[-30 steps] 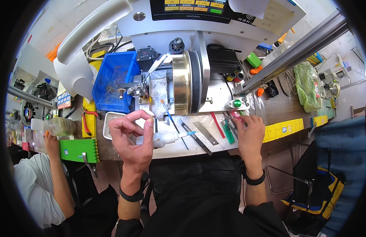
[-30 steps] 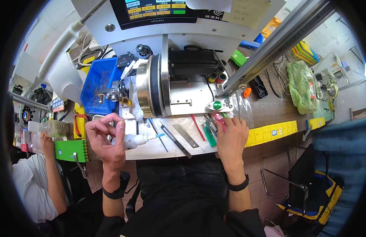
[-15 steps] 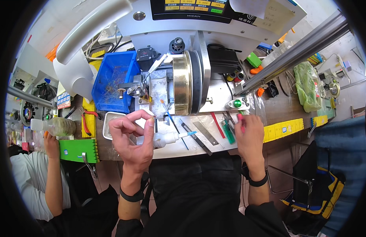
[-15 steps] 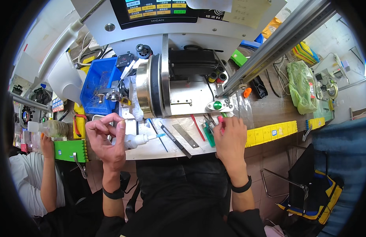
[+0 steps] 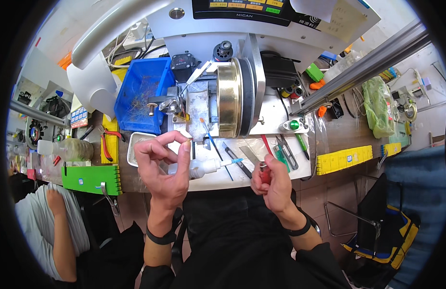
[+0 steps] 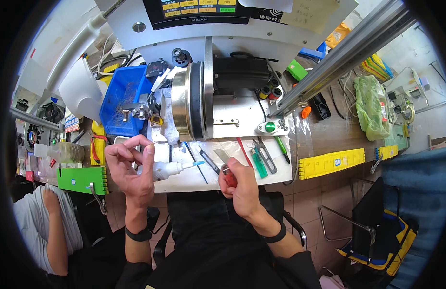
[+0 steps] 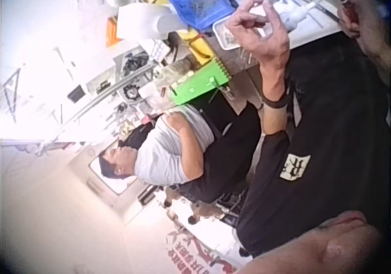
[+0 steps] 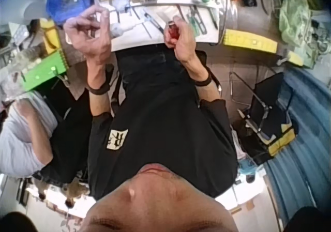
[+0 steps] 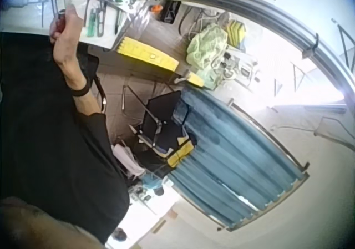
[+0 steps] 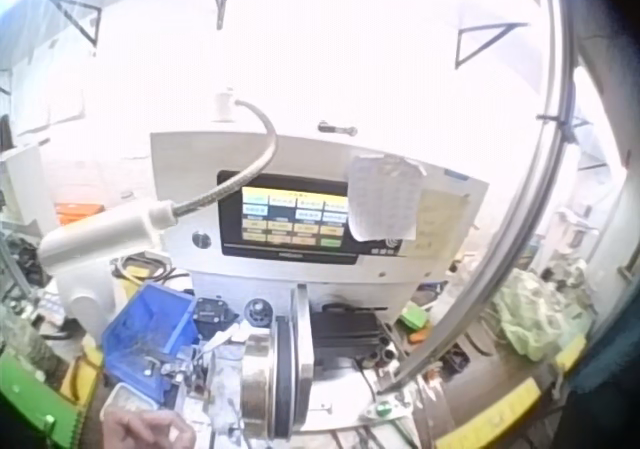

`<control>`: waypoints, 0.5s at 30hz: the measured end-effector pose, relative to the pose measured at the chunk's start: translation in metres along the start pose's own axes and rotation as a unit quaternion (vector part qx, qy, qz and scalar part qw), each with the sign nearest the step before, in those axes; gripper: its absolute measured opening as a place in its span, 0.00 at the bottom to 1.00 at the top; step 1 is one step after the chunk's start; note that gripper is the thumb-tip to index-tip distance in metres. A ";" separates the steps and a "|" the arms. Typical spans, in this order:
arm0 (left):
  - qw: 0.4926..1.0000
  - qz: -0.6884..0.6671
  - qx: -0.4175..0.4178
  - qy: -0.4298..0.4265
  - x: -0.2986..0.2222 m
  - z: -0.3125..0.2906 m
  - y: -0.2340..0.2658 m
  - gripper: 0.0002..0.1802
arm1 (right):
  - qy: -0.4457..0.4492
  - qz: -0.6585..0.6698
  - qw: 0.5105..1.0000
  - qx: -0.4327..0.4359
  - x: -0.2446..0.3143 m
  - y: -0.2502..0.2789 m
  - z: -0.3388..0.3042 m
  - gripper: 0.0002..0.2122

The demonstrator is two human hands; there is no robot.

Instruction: Manually assemble and glue small components at a specialized workbench with precision tools.

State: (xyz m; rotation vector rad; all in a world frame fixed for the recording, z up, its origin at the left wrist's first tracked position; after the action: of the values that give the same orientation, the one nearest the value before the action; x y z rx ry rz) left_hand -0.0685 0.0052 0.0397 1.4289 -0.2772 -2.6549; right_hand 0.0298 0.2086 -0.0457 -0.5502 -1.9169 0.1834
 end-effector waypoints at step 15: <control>1.000 0.003 -0.001 0.007 0.002 0.000 0.001 0.21 | -0.001 -0.045 0.999 -0.010 0.001 -0.013 0.011 0.30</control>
State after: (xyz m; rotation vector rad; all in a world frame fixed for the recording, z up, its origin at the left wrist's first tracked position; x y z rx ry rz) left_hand -0.0690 0.0039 0.0382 1.4443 -0.2779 -2.6389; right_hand 0.0159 0.1986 -0.0444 -0.4748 -1.9429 0.1071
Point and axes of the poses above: each hand's wrist, its own z-axis towards the middle knuckle, its own y-axis out of the back of the hand, x = y × z, the point moved 8 cm from there along z, towards the middle knuckle
